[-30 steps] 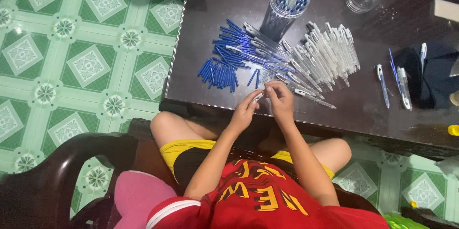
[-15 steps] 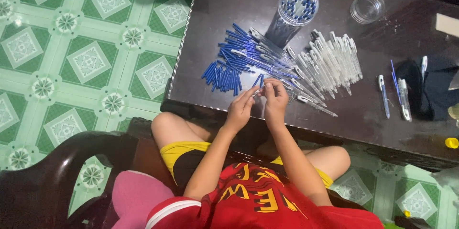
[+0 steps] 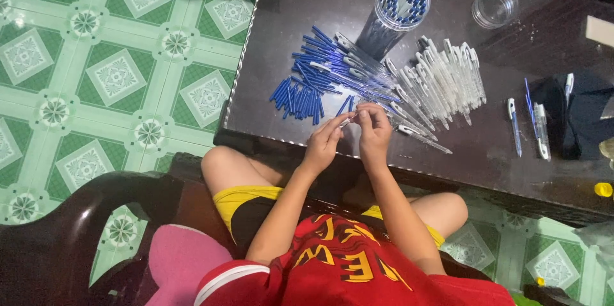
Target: Assembling ballpoint pens by inserting refills into pen bodies and attaching caps.
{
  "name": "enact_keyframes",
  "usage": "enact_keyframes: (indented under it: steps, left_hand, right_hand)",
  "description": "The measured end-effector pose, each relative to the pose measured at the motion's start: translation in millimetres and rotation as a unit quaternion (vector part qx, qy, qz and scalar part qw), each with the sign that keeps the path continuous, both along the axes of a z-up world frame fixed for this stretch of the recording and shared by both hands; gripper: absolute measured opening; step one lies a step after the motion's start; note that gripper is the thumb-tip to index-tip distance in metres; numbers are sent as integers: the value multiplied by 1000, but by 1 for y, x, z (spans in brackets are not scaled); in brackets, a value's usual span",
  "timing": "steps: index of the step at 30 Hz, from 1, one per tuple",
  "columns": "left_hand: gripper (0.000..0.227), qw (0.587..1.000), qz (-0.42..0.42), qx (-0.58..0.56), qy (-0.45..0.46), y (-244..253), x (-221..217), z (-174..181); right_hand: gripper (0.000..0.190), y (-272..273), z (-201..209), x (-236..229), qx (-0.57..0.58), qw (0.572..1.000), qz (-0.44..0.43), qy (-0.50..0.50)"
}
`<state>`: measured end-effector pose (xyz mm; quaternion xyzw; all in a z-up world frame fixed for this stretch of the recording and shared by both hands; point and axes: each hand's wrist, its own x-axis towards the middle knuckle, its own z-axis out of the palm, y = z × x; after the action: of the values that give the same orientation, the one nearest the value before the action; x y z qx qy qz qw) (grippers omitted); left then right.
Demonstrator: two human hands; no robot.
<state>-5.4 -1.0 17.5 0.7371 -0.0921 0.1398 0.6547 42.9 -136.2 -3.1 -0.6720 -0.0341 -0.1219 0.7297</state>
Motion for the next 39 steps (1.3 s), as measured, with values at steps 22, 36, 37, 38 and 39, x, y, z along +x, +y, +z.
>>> enact_keyframes:
  steps: [22,36,37,38,39]
  left_hand:
    - [39,989,145,-33,22,29,5,-58]
    - [39,988,144,-34,36,30,8,-65]
    - [39,988,144,-37,38,28,9,-66]
    - [39,988,144,-40,41,27,9,-68]
    - [39,988,142,-39,41,26,9,-66]
  right_hand:
    - [16,24,-21,169,-644,757,63,-88]
    - [8,21,-45,187,-621,778,98,12]
    - [8,20,-42,186,-605,789,103,0]
    - [8,19,-38,184,-589,801,107,-12]
    - [8,18,-36,183,-589,801,105,-11]
